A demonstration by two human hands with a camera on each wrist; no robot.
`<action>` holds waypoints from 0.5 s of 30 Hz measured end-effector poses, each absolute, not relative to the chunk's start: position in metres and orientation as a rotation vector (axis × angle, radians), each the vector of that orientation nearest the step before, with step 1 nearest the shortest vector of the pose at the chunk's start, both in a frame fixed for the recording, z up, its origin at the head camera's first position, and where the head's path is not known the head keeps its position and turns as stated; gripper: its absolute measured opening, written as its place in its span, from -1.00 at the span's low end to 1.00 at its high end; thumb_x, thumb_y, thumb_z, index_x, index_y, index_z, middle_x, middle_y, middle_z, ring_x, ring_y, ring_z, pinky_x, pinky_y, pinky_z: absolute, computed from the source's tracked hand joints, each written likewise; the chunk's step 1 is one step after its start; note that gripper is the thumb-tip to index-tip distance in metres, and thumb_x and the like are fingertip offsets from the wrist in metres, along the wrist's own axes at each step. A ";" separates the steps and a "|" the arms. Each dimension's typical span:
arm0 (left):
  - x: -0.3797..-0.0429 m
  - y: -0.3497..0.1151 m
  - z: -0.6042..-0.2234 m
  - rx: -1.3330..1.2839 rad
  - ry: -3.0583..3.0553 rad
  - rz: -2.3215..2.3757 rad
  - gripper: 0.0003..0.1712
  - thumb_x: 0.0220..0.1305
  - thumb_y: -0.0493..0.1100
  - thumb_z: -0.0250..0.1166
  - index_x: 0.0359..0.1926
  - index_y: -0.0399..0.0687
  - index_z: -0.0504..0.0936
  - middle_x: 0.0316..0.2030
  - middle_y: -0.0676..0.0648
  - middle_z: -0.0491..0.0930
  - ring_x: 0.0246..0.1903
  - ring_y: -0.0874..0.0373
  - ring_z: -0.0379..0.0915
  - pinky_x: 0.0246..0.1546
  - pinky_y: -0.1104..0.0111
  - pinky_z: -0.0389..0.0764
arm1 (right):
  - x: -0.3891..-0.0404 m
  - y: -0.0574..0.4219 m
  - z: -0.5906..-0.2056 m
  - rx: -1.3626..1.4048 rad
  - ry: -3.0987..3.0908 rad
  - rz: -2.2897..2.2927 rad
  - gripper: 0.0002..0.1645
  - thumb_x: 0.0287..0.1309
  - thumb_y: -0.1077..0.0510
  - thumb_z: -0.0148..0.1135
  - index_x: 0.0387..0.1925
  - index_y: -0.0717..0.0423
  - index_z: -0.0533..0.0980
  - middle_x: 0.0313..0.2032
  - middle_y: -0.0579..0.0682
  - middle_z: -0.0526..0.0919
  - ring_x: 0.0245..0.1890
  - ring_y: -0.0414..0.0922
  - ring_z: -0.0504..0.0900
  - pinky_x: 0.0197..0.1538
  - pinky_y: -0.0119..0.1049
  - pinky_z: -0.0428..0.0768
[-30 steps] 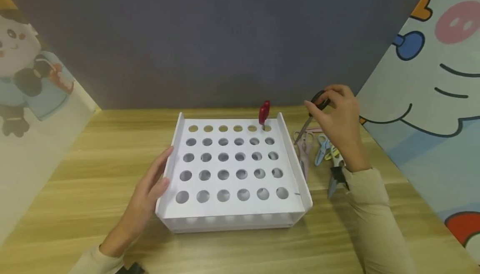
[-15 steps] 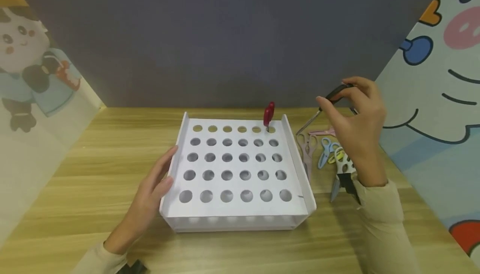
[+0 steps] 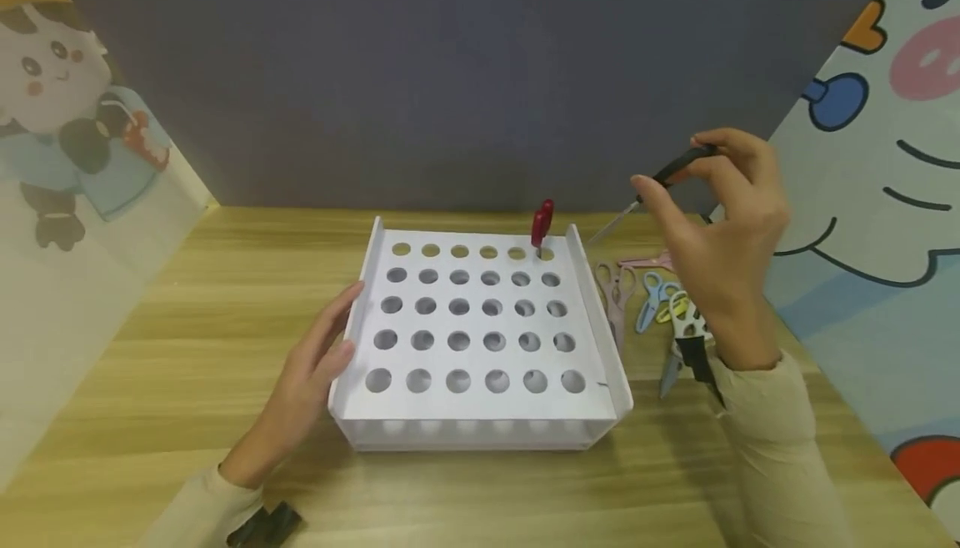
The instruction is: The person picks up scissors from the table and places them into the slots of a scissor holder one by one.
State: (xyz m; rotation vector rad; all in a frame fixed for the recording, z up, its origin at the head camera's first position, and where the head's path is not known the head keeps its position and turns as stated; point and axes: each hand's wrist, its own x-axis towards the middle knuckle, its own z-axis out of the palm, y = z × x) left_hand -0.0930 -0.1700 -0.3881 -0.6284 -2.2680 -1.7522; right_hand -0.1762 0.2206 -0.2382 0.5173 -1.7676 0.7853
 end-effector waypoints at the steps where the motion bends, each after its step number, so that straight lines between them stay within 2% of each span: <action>1: -0.094 -0.170 -0.388 -0.627 -2.263 -1.753 -0.33 0.51 -0.32 -0.07 0.55 0.14 0.12 0.51 0.00 0.11 0.43 0.12 0.13 0.28 0.56 0.26 | -0.176 0.219 -0.237 0.519 -1.775 0.773 -0.60 -0.06 0.14 0.59 -0.52 0.38 0.56 -0.05 0.30 0.61 0.06 0.05 0.56 0.12 -0.17 0.44; 7: -0.094 -0.168 -0.388 -0.627 -2.225 -1.765 -0.34 0.49 -0.34 -0.05 0.54 0.14 0.17 0.49 -0.02 0.17 0.38 0.09 0.20 0.22 0.55 0.34 | -0.180 0.203 -0.233 0.542 -1.782 0.803 -0.44 -0.05 0.09 0.58 -0.46 0.37 0.37 -0.04 0.21 0.63 0.04 -0.03 0.61 0.08 -0.35 0.57; 10: -0.094 -0.167 -0.387 -0.634 -2.222 -1.758 -0.34 0.49 -0.34 -0.05 0.53 0.14 0.18 0.48 -0.01 0.18 0.38 0.07 0.20 0.21 0.54 0.36 | -0.181 0.194 -0.230 0.608 -1.782 0.869 -0.45 -0.08 0.16 0.58 -0.23 0.36 0.42 0.00 0.16 0.60 0.07 -0.08 0.60 0.11 -0.29 0.61; 13: -0.094 -0.167 -0.387 -0.633 -2.222 -1.740 -0.34 0.49 -0.33 -0.04 0.53 0.15 0.18 0.49 0.01 0.18 0.40 0.06 0.18 0.24 0.53 0.33 | -0.184 0.184 -0.227 0.670 -1.812 0.868 -0.35 -0.06 0.18 0.57 0.03 0.36 0.47 0.03 0.17 0.56 0.11 -0.06 0.56 0.16 -0.24 0.58; 15: -0.094 -0.167 -0.387 -0.631 -2.224 -1.733 -0.34 0.49 -0.32 -0.04 0.53 0.16 0.18 0.49 0.01 0.17 0.40 0.06 0.18 0.24 0.53 0.33 | -0.188 0.179 -0.225 0.681 -1.837 0.824 -0.34 -0.02 0.13 0.56 0.08 0.32 0.51 0.04 0.19 0.55 0.10 -0.05 0.55 0.17 -0.26 0.57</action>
